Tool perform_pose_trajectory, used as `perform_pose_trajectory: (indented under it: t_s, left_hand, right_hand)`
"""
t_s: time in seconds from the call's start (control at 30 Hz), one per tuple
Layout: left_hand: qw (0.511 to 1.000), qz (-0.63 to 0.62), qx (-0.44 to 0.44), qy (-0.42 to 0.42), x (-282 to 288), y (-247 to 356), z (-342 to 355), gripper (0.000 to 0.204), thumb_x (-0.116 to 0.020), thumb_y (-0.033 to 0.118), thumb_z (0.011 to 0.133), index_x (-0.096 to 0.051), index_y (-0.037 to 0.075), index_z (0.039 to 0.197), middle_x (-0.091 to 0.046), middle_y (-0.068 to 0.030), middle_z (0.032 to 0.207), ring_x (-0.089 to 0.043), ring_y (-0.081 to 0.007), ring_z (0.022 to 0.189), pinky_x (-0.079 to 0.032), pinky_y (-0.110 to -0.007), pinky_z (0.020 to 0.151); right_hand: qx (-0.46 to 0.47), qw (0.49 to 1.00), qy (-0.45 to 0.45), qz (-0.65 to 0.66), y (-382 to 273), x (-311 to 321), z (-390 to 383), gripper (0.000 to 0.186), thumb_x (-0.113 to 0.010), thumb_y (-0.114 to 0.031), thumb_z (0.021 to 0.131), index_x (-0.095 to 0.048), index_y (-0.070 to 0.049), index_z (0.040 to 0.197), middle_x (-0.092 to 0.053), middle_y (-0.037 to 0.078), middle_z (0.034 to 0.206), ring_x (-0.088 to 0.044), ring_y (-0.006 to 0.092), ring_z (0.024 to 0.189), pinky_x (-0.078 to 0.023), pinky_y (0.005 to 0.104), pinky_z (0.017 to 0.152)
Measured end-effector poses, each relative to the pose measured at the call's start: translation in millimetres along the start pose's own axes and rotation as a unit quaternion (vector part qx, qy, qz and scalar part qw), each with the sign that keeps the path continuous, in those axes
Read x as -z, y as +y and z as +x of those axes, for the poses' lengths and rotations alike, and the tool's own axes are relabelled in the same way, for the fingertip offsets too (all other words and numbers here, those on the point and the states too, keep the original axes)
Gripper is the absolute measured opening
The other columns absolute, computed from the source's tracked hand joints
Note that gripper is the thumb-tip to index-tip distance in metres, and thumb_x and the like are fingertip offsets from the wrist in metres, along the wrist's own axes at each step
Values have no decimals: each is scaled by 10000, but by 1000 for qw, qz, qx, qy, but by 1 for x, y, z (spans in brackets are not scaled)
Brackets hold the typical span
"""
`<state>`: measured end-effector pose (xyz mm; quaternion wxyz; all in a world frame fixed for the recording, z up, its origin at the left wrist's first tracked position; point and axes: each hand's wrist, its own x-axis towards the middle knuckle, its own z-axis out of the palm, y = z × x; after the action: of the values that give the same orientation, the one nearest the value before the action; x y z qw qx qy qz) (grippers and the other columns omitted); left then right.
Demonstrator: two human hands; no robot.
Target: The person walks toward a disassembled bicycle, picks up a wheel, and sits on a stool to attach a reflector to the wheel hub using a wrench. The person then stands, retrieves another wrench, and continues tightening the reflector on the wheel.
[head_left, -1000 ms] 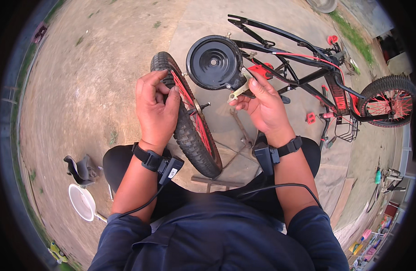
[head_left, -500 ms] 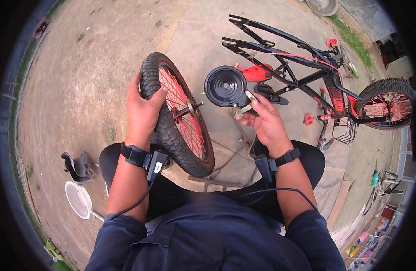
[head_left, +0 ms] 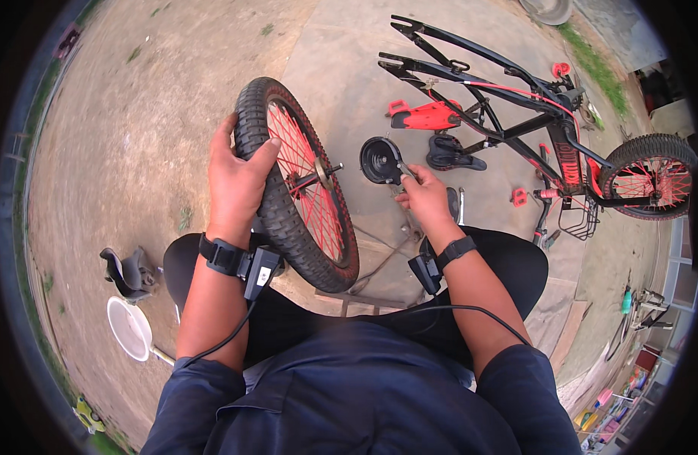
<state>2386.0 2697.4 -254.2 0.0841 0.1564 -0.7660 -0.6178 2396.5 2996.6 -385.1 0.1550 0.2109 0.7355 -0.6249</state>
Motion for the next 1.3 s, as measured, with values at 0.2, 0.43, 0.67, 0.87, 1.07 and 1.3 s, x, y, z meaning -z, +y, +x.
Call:
perform_pose_trajectory:
  t_s: [0.2,0.43,0.67,0.87,1.07,1.3]
  left_hand:
    - [999,-36,18,-7,-3,0,0,781,-777,129,855,-365,-114,1472,-664,-132,1042,-649,-131,828,-555,-277,690]
    - [1000,5,-13,7,-5,-4,4,774,-783,142,853,-379,-110,1464,-652,-139,1065,-652,-137,840,-563,-286,703]
    - [1000,18,-4,2,-11,-2,2,777,-790,152,840,-392,-121,1448,-619,-179,1182,-666,-167,923,-571,-310,786]
    - [1000,8,-6,2,-12,-4,4,773,-780,150,837,-395,-121,1450,-608,-186,1219,-668,-184,961,-566,-312,813]
    - [1000,15,-8,3,-12,-5,5,770,-779,145,836,-399,-123,1449,-588,-198,1259,-669,-196,985,-564,-322,839]
    - [1000,17,-16,7,-13,-5,6,772,-789,143,832,-403,-122,1445,-587,-198,1259,-669,-199,998,-567,-326,844]
  right_hand:
    - [89,979,42,-176,18,-25,10,348,-635,-225,942,-654,-27,1228,-714,117,800,-699,241,705,-537,368,684]
    - [146,954,48,-258,21,-47,12,305,-631,-239,931,-679,-75,1183,-730,180,955,-698,370,882,-538,470,789]
    - [236,912,42,-334,3,-73,2,329,-650,-210,935,-663,-24,1207,-719,212,1009,-690,393,907,-542,461,807]
    - [244,902,44,-353,-2,-88,-1,297,-657,-246,920,-660,-56,1148,-698,182,1066,-684,402,904,-547,495,792]
    - [237,898,28,-369,-4,-98,-4,290,-665,-234,914,-637,-53,1139,-676,181,1079,-689,408,859,-561,499,745]
    - [230,901,22,-366,-8,-103,-7,290,-677,-229,912,-641,-42,1130,-675,186,1084,-689,408,860,-559,494,751]
